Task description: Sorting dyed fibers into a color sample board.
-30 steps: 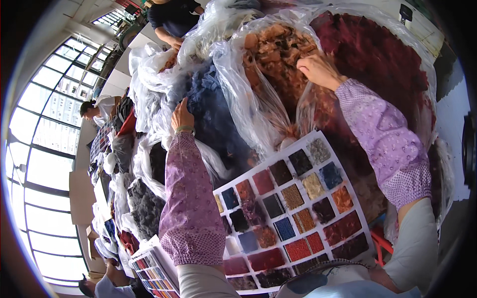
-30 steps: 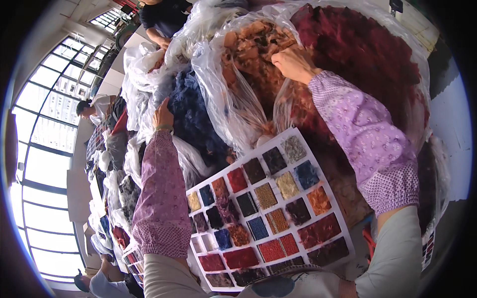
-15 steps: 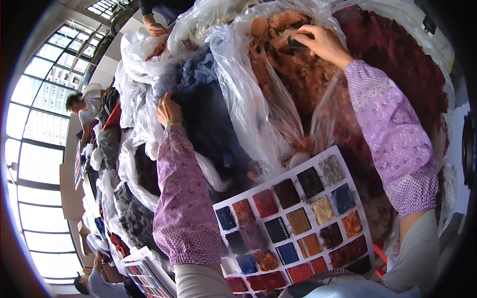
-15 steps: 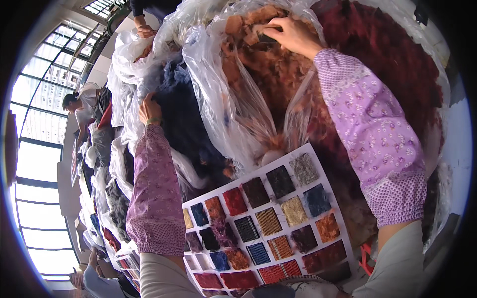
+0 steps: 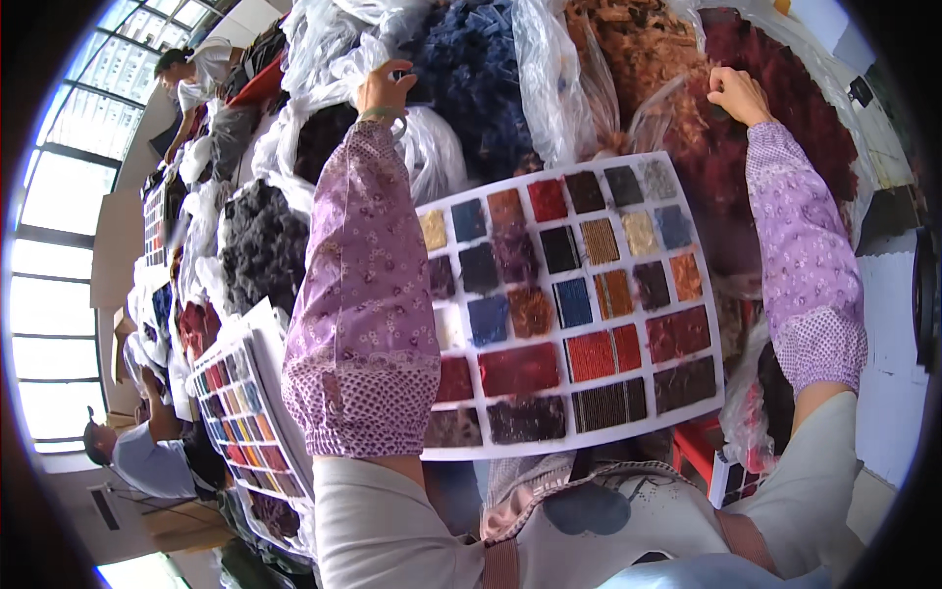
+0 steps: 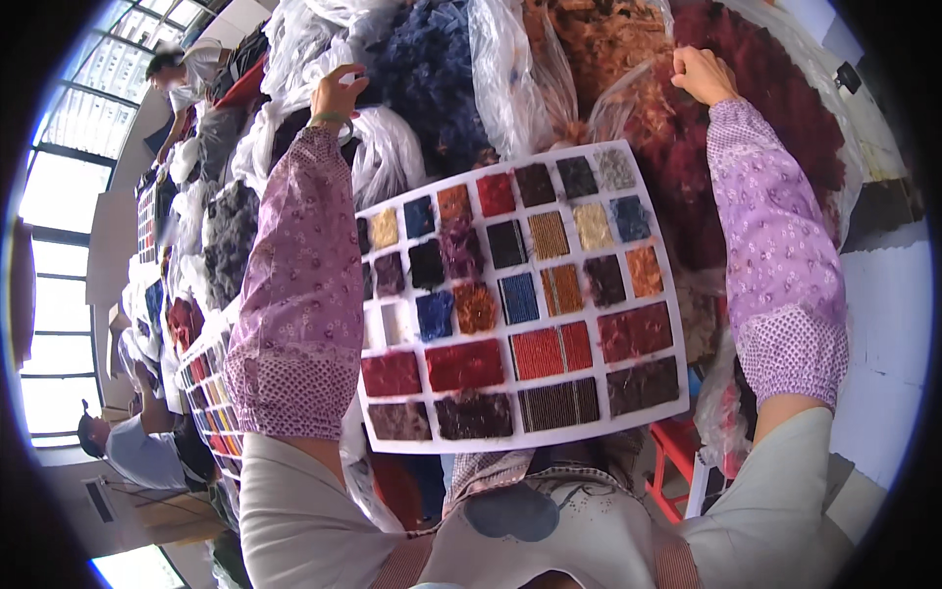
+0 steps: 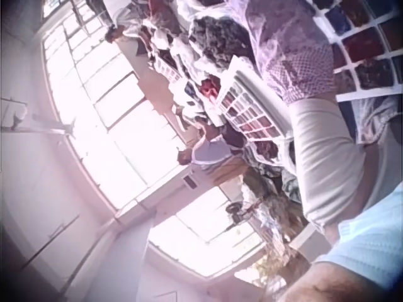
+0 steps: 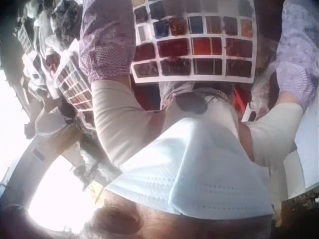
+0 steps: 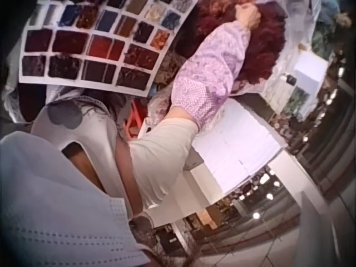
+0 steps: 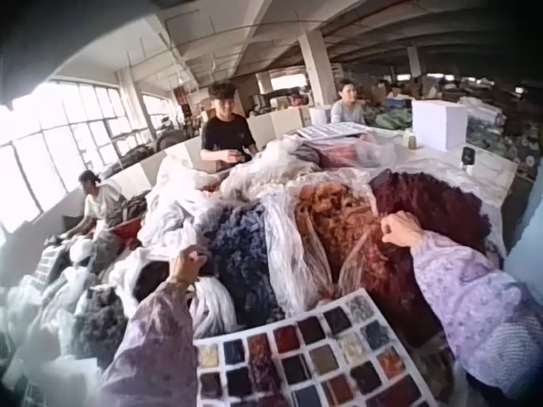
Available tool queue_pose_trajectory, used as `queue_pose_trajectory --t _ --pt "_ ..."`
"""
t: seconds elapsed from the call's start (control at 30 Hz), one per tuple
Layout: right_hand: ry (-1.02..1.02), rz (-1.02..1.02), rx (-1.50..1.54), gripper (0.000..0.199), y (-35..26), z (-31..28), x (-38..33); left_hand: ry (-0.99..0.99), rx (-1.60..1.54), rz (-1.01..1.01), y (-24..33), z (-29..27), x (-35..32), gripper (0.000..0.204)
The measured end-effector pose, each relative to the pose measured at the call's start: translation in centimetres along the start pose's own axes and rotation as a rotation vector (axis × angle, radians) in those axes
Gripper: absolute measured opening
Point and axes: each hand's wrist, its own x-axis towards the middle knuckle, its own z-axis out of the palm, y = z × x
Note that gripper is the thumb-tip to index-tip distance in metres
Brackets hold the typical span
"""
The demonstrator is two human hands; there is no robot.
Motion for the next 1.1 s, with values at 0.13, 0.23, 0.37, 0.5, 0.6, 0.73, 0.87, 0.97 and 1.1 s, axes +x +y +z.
queue_pose_trajectory --t 0.13,0.23,0.37,0.5,0.6,0.73,0.87,0.97,1.1 --pt "-0.068 -0.021 0.539 0.018 -11.9 -2.5 -3.6 -0.156 -0.227 0.038 -0.8 -2.0 -5.3 0.034" --pt "-0.213 -0.208 0.675 0.022 -20.6 -0.9 -5.2 -0.299 -0.247 0.116 -1.9 -2.2 -8.5 0.045" --pt "-0.458 -0.266 0.979 0.023 -31.1 0.5 -8.8 -0.550 -0.774 -0.038 -0.8 -1.4 -14.4 0.052" --pt "0.203 -0.364 0.323 0.012 -31.8 2.5 -9.7 -0.206 -0.072 0.089 -0.4 -5.5 -19.3 0.046" --pt "0.081 -0.577 0.401 0.003 -35.1 1.9 -15.7 -0.056 0.169 0.169 -4.3 -7.5 -23.9 0.040" --pt "0.109 -0.904 0.207 0.002 -39.6 4.3 -22.6 -0.092 0.407 0.180 -6.6 -5.1 -30.1 0.039" --pt "0.153 -0.989 0.054 0.003 -41.7 6.2 -24.3 -0.235 0.110 0.367 -7.2 -3.0 -31.1 0.038" --pt "0.143 -0.972 -0.026 0.004 -41.1 7.0 -23.8 -0.135 0.109 0.414 -7.0 -4.4 -31.3 0.046" --pt "0.108 -1.007 0.072 0.007 -40.9 7.2 -23.7 -0.138 0.139 0.458 -9.7 -5.3 -31.9 0.049"
